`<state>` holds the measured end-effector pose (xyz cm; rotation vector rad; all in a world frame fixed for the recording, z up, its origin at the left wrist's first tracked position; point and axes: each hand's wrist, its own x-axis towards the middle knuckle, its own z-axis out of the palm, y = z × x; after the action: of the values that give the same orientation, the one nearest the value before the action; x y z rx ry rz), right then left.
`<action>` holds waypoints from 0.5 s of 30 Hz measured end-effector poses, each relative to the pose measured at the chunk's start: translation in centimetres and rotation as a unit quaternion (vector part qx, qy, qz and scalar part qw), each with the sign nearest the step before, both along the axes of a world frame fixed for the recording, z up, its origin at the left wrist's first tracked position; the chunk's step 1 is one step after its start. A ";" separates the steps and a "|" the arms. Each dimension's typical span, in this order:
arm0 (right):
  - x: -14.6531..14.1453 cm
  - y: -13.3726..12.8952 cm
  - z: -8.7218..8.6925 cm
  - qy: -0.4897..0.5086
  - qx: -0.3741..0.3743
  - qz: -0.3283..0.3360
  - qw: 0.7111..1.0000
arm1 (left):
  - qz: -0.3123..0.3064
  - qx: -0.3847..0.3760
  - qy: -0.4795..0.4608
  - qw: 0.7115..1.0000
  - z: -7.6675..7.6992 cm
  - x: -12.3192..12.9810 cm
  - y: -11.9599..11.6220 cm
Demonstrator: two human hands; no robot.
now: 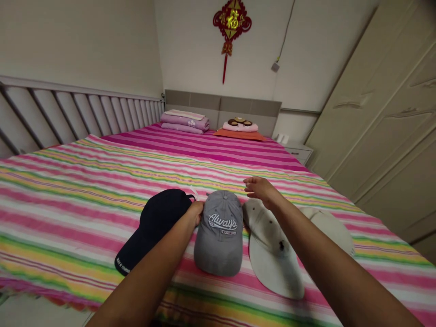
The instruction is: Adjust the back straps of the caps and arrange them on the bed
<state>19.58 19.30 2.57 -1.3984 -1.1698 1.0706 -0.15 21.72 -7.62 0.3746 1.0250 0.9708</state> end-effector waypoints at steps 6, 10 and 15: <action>-0.7 -9.3 -1.5 0.002 0.043 0.039 0.998 | 0.090 0.146 0.156 0.973 0.9 0.2 -3.2; -1.8 -15.8 -8.4 0.006 -0.001 0.128 0.992 | 0.131 0.253 0.219 0.933 0.8 -1.8 -8.4; -1.5 -21.2 -15.8 0.034 -0.085 0.140 0.986 | 0.225 0.407 0.518 0.718 -0.1 -9.2 -13.8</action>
<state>18.04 -1.95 -13.20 -1.3393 -1.2758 1.4339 -9.37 7.96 -7.76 1.6036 1.6924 1.7157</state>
